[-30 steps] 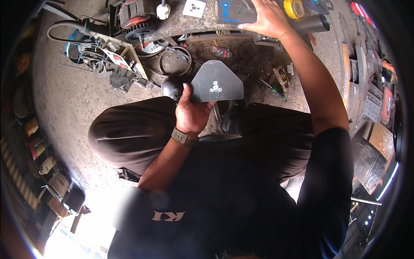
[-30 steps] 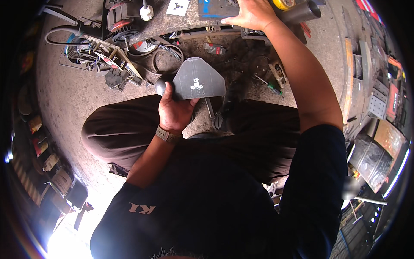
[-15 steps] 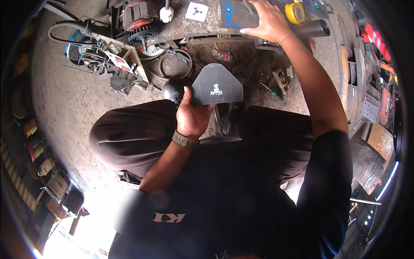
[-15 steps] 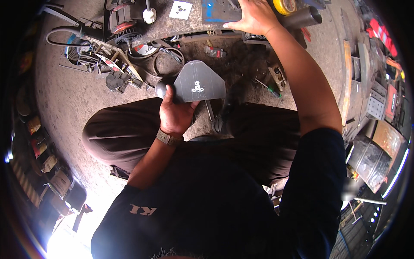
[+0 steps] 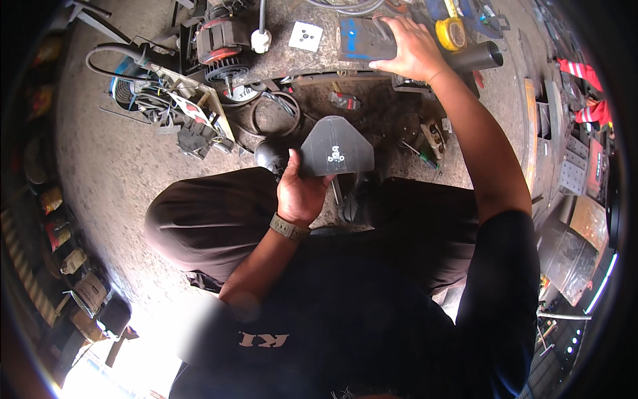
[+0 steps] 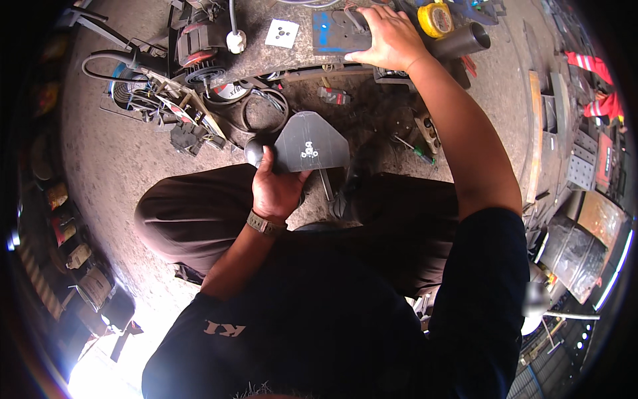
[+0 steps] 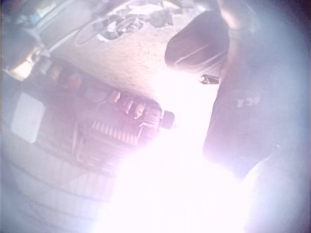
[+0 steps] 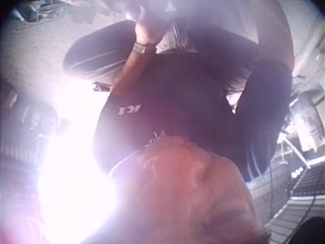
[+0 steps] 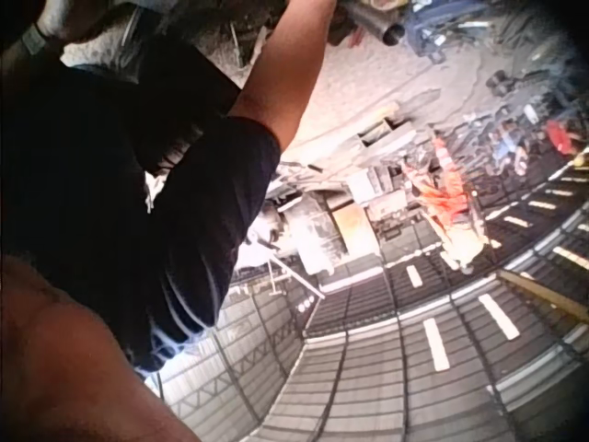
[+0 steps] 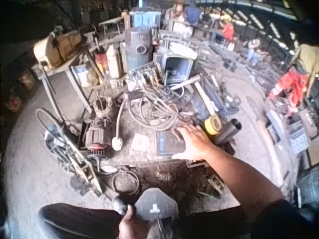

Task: The person sits on the floor in a workshop and handles various tools and objects. They pick up and inspect a triangular metal piece, a cylindrical metal tube, and a red-handled tool, placing them back on the workbench. The person also picks up a small metal piece from the floor and briefly looks around the workshop.

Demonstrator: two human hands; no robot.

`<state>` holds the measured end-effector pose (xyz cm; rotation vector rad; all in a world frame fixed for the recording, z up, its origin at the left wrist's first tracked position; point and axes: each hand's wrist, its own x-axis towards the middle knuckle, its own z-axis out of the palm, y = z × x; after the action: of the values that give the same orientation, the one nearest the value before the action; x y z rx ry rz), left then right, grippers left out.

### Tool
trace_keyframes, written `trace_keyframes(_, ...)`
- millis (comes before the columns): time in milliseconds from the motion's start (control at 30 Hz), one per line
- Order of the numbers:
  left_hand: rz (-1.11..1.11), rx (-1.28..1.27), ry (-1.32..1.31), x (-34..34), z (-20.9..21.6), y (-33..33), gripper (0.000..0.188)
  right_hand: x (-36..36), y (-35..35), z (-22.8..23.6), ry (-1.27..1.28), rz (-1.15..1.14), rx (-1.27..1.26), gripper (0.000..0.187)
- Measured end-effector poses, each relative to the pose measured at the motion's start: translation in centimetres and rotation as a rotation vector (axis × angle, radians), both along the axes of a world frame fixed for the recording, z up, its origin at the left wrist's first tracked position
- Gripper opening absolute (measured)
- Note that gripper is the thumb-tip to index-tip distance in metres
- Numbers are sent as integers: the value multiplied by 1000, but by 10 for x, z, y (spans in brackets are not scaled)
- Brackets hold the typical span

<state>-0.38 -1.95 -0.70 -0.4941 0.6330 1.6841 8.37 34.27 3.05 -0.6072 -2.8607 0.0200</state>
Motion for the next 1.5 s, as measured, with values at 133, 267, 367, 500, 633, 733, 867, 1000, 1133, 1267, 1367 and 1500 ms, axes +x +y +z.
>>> trace_keyframes(133, 16, 9, 0, 1, -1, 0, 60, 2, 6, -6, -54, -59, -52, 95)
trace_keyframes(267, 17, 40, -6, 1, -2, 1, 61, 1, 5, -8, -2, -30, -9, 93)
trace_keyframes(367, 20, 29, -12, 0, -3, 1, 60, 3, 5, -8, 24, -15, 8, 93)
trace_keyframes(500, 36, 20, -20, 0, -4, 0, 59, 2, 4, -7, 12, -25, -7, 92)
trace_keyframes(633, 39, 15, -15, 0, -6, -2, 57, 2, 4, -7, 17, -13, 0, 92)
trace_keyframes(733, 30, 6, -16, 0, -9, -3, 57, 3, 4, -9, 27, -17, 6, 93)
trace_keyframes(867, 26, 29, -3, 1, -8, 1, 60, 2, 1, -2, 1, -32, -17, 93)
trace_keyframes(1000, 10, 21, -4, 2, -12, -2, 59, 0, -1, 1, -20, -43, -38, 93)
trace_keyframes(1133, -4, -12, 19, 2, -11, 0, 56, 1, 1, 2, -13, -40, -31, 93)
trace_keyframes(1267, -20, -40, 5, 2, -14, -4, 54, 1, 2, 1, -21, -38, -41, 93)
trace_keyframes(1367, -13, -17, 9, 4, -16, -3, 53, 2, 3, -1, 4, -27, -38, 94)
trace_keyframes(1500, -22, -27, 44, 6, -12, -4, 54, 3, 2, -4, 12, -30, 4, 92)
